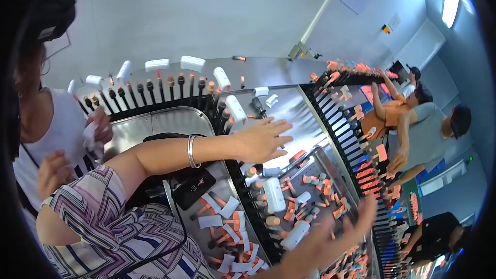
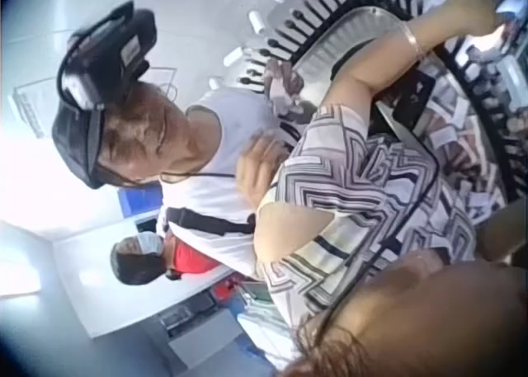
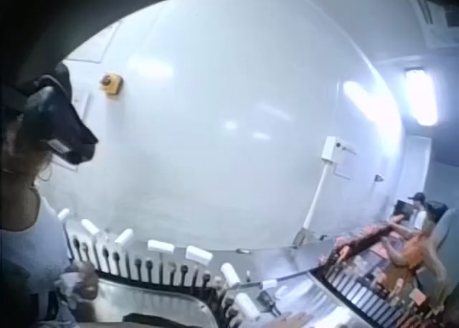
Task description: Sorting small components and placing them into slots on an assembly line conveyor.
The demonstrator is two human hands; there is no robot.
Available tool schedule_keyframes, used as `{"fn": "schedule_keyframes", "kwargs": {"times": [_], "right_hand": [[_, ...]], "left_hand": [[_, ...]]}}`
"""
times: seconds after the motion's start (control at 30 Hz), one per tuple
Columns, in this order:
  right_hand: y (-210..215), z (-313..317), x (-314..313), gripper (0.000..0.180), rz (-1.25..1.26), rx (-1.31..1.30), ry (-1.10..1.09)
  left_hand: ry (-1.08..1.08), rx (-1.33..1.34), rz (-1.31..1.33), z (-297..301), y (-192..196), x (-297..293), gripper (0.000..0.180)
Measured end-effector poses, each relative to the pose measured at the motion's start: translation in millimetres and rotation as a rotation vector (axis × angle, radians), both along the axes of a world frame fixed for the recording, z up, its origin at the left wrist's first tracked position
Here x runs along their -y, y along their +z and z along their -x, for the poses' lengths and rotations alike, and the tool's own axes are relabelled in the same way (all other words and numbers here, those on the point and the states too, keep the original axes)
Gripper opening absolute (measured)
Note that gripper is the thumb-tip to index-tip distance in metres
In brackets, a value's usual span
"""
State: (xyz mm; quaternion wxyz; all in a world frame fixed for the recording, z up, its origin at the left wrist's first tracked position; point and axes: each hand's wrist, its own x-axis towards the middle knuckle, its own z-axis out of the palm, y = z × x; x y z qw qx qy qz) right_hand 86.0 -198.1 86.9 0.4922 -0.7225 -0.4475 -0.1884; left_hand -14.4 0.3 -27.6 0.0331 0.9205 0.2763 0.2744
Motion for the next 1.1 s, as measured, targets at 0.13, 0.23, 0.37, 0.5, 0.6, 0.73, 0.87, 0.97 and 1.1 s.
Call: {"fn": "schedule_keyframes", "kwargs": {"times": [0.13,0.23,0.37,0.5,0.6,0.73,0.87,0.97,1.1], "right_hand": [[-45,36,-106,0.047,0.787,-0.009,0.158],[-98,46,-136,0.052,0.809,0.215,0.326],[-85,62,-134,0.061,0.473,0.287,0.446],[0,46,-58,0.063,0.229,0.25,0.221],[18,9,-34,0.057,0.04,0.319,0.041],[-96,-44,-84,0.037,1.019,0.001,0.066],[-103,-75,-108,0.033,0.497,0.194,0.308],[-67,-58,-81,0.037,0.18,0.326,0.242],[-53,21,-77,0.045,0.809,0.105,0.778]], "left_hand": [[0.086,-0.277,0.045,25,-3,-38,0.04],[0.093,-0.24,-0.068,44,-10,-54,0.047],[0.077,-0.219,-0.063,68,-8,-80,0.051],[-0.068,0.083,-0.147,61,52,-32,0.05],[-0.225,0.213,-0.039,24,73,-1,0.048],[-0.139,-0.293,0.151,-26,7,17,0.047],[-0.13,-0.238,0.175,-42,-4,-17,0.05],[-0.049,0.226,-0.03,-34,8,-11,0.046],[0.386,0.354,0.044,59,37,-22,0.037]]}}
